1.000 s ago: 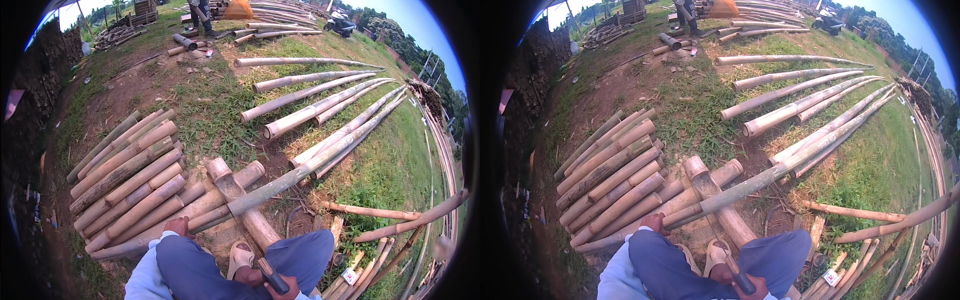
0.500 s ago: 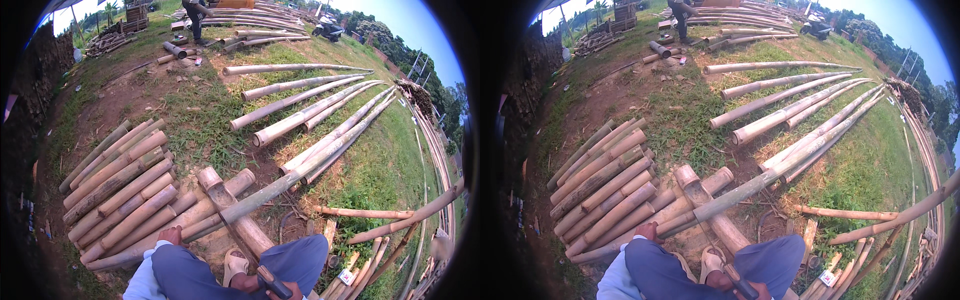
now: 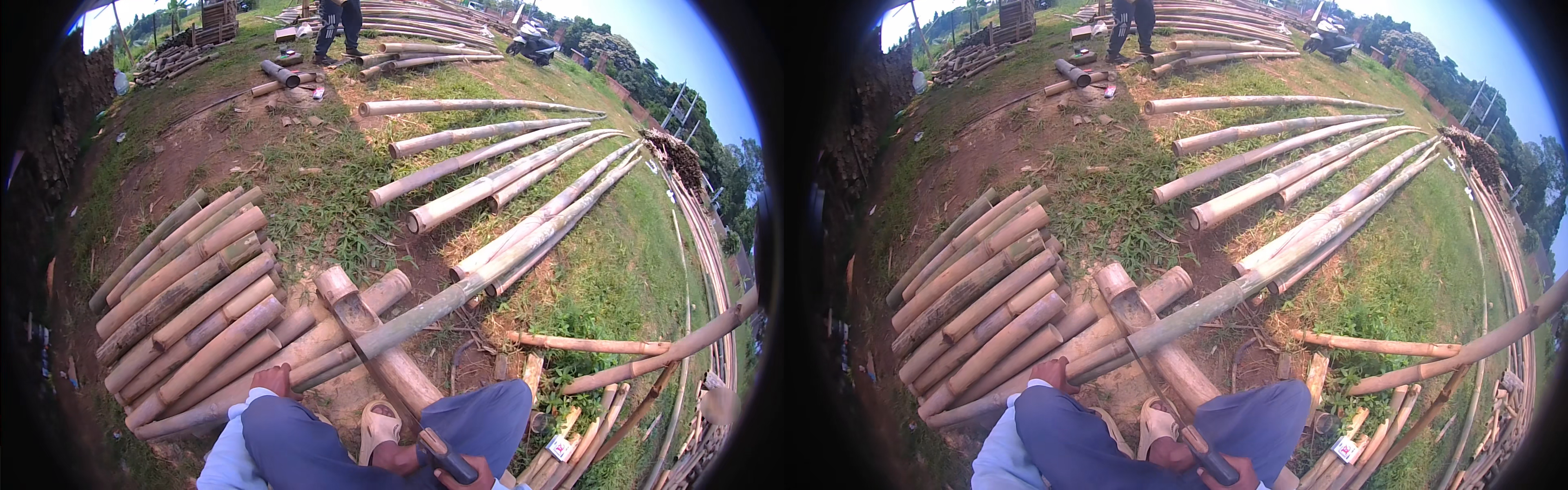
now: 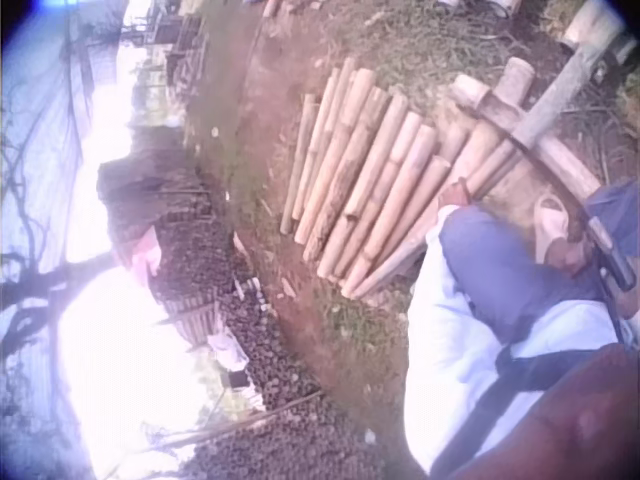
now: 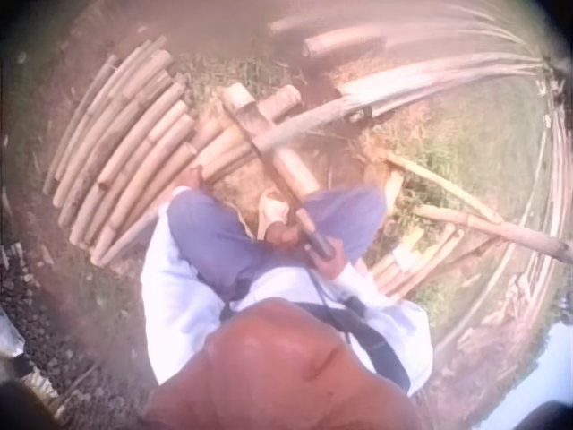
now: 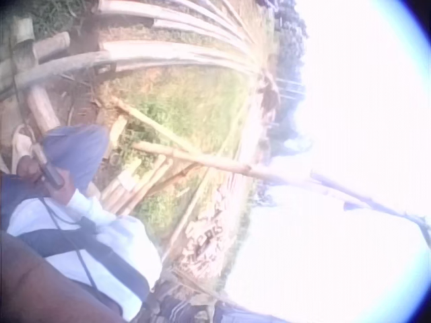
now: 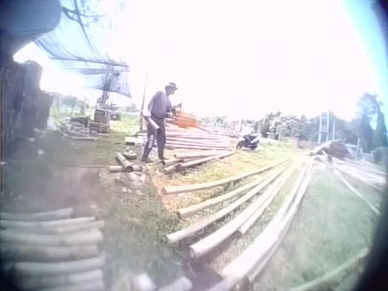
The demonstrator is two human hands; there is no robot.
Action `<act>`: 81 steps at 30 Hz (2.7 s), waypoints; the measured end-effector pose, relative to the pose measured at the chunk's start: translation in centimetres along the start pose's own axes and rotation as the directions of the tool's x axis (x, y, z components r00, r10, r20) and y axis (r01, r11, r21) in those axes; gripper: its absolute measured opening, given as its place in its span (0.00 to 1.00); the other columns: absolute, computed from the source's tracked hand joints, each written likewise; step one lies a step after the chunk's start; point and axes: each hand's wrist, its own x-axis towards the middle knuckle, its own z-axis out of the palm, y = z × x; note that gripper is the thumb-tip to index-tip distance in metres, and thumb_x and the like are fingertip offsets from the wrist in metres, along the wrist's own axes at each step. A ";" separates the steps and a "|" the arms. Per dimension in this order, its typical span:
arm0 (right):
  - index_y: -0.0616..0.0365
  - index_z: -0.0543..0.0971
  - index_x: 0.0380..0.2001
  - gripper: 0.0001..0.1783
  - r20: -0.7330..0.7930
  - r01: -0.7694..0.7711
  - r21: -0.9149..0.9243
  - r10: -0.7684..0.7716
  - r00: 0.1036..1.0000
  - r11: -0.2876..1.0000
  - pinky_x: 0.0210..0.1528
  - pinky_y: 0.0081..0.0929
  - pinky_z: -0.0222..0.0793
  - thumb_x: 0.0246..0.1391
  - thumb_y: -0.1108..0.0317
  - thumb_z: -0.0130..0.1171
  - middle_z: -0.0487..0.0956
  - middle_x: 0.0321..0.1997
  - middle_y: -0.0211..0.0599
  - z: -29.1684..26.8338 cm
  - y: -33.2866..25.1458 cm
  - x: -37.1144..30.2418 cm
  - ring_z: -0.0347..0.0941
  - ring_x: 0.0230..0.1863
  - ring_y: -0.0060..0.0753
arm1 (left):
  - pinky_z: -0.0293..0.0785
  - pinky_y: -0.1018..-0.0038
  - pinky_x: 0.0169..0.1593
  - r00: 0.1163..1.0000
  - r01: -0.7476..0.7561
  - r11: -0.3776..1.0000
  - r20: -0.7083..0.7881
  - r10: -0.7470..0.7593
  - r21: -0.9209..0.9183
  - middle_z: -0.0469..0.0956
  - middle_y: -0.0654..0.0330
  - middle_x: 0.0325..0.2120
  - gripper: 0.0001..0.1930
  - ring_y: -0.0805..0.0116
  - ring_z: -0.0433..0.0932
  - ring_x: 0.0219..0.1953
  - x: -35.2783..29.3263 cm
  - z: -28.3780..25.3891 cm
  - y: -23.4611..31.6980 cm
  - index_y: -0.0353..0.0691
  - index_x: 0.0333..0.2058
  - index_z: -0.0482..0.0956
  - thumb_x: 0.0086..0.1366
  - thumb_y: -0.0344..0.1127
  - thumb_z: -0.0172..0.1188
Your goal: The person sits on the ground and uses a hand saw to cut long bamboo poles into shorter sections. They position each pole on a makeshift wooden stand, saw through it, and then move the cut pieces aside.
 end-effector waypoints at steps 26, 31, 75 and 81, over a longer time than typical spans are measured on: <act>0.63 0.81 0.52 0.20 0.066 -0.043 -0.098 0.049 0.997 0.994 0.39 0.26 0.76 0.54 0.77 0.66 0.85 0.34 0.44 1.0 -2.2 2.4 0.85 0.34 0.31 | 0.78 0.53 0.53 0.998 0.064 0.997 0.012 -0.064 0.034 0.84 0.43 0.42 0.39 0.44 0.83 0.47 0.0 0.3 -0.7 0.40 0.54 0.75 0.46 0.51 0.77; 0.62 0.82 0.48 0.16 0.014 0.089 -0.047 -0.089 0.996 0.995 0.38 0.26 0.76 0.55 0.77 0.64 0.85 0.34 0.45 1.7 -1.5 3.8 0.85 0.34 0.31 | 0.77 0.52 0.55 0.997 0.064 0.998 0.034 -0.065 0.024 0.84 0.44 0.44 0.41 0.45 0.83 0.48 0.8 0.3 0.1 0.41 0.57 0.75 0.44 0.52 0.77; 0.63 0.82 0.53 0.21 0.060 0.049 -0.077 -0.045 0.997 0.996 0.41 0.24 0.76 0.54 0.79 0.64 0.87 0.37 0.43 0.1 -1.5 1.5 0.86 0.38 0.28 | 0.77 0.51 0.54 0.996 0.093 0.996 -0.011 -0.093 0.011 0.85 0.44 0.39 0.42 0.44 0.84 0.47 0.1 0.2 -0.9 0.41 0.57 0.77 0.43 0.52 0.77; 0.64 0.79 0.32 0.07 -0.094 0.130 0.023 -0.128 0.987 0.991 0.31 0.32 0.70 0.54 0.71 0.66 0.78 0.24 0.45 5.3 2.7 13.8 0.72 0.23 0.36 | 0.77 0.52 0.56 0.999 0.040 0.999 0.027 -0.040 0.017 0.85 0.44 0.41 0.43 0.43 0.84 0.47 1.2 0.0 1.0 0.42 0.59 0.76 0.43 0.52 0.76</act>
